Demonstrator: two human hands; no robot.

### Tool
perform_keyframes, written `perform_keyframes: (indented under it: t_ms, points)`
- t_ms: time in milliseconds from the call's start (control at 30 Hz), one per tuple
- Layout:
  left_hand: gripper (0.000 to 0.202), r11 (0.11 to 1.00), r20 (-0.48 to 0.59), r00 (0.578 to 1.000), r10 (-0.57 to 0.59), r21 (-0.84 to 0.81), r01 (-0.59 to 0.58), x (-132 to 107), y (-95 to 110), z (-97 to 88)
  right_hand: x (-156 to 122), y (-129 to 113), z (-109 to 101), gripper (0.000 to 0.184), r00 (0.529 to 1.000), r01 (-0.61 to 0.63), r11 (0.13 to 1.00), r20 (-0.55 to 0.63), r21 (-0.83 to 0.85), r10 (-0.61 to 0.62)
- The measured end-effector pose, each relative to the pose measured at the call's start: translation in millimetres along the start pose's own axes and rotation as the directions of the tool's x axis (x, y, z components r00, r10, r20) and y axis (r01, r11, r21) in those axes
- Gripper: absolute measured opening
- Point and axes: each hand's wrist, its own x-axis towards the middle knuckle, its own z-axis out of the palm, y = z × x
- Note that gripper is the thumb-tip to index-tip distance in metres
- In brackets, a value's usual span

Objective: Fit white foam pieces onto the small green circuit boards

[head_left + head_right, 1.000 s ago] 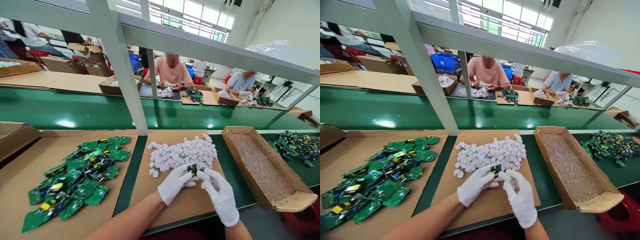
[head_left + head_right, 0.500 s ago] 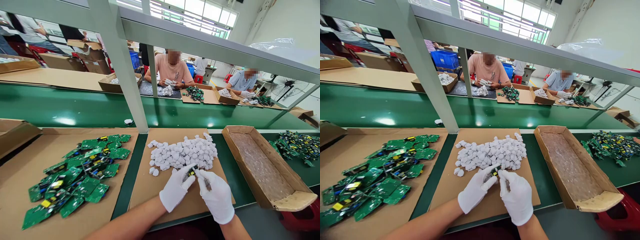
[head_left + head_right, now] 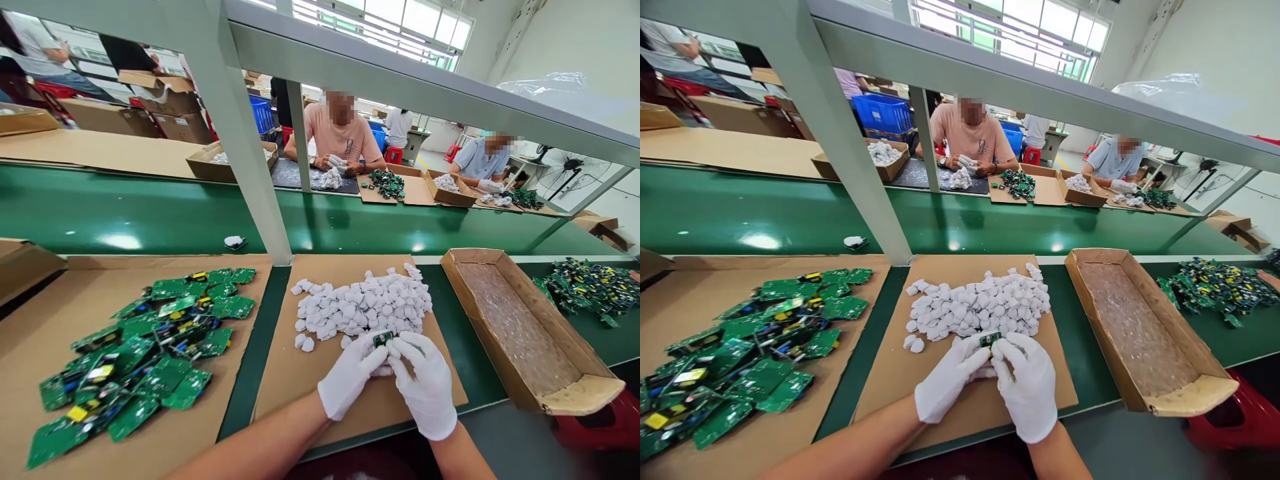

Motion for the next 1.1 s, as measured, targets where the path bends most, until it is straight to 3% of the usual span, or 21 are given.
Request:
perform_keyframes:
  t_ms: [167, 333, 500, 633, 833, 1000, 1100]
  points:
    - [0.036, 0.995, -0.117, 0.990, 0.076, 0.074, -0.068, 5.4, -5.5, -2.6, -6.5, -4.2, 15.2, 0.026, 0.998, 0.054, 0.991, -0.015, -0.125, -0.056]
    - [0.033, 1.000, -0.084, 0.996, -0.022, -0.006, 0.022, 6.3, -4.6, -7.3, -5.0, -5.6, 10.9, 0.033, 0.997, -0.055, 0.993, 0.066, 0.101, 0.048]
    - [0.033, 0.997, -0.156, 0.986, -0.061, 0.032, 0.067, 3.3, 3.2, -2.7, -6.5, -1.7, 4.8, 0.050, 0.969, -0.242, 0.945, 0.009, 0.219, 0.246]
    - [0.028, 1.000, -0.039, 0.999, -0.009, 0.022, 0.009, -0.2, 2.9, 1.4, -2.0, -6.4, 6.0, 0.063, 0.948, -0.307, 0.940, 0.138, 0.147, 0.288]
    - [0.036, 0.999, 0.066, 0.997, 0.038, -0.032, -0.036, -1.9, -0.1, -0.7, 6.6, -15.0, 4.7, 0.047, 0.862, -0.470, 0.873, 0.279, 0.132, 0.423]
    - [0.031, 0.999, 0.084, 0.996, -0.006, -0.049, 0.010, 2.2, -3.9, -6.0, 5.3, -4.7, -1.6, 0.055, 0.877, -0.430, 0.869, 0.339, 0.243, 0.339]
    - [0.027, 0.990, 0.080, 0.996, -0.026, -0.134, 0.037, 3.3, -7.7, -9.0, 5.9, 1.6, -7.4, 0.064, 0.934, -0.290, 0.915, 0.290, 0.279, 0.208]
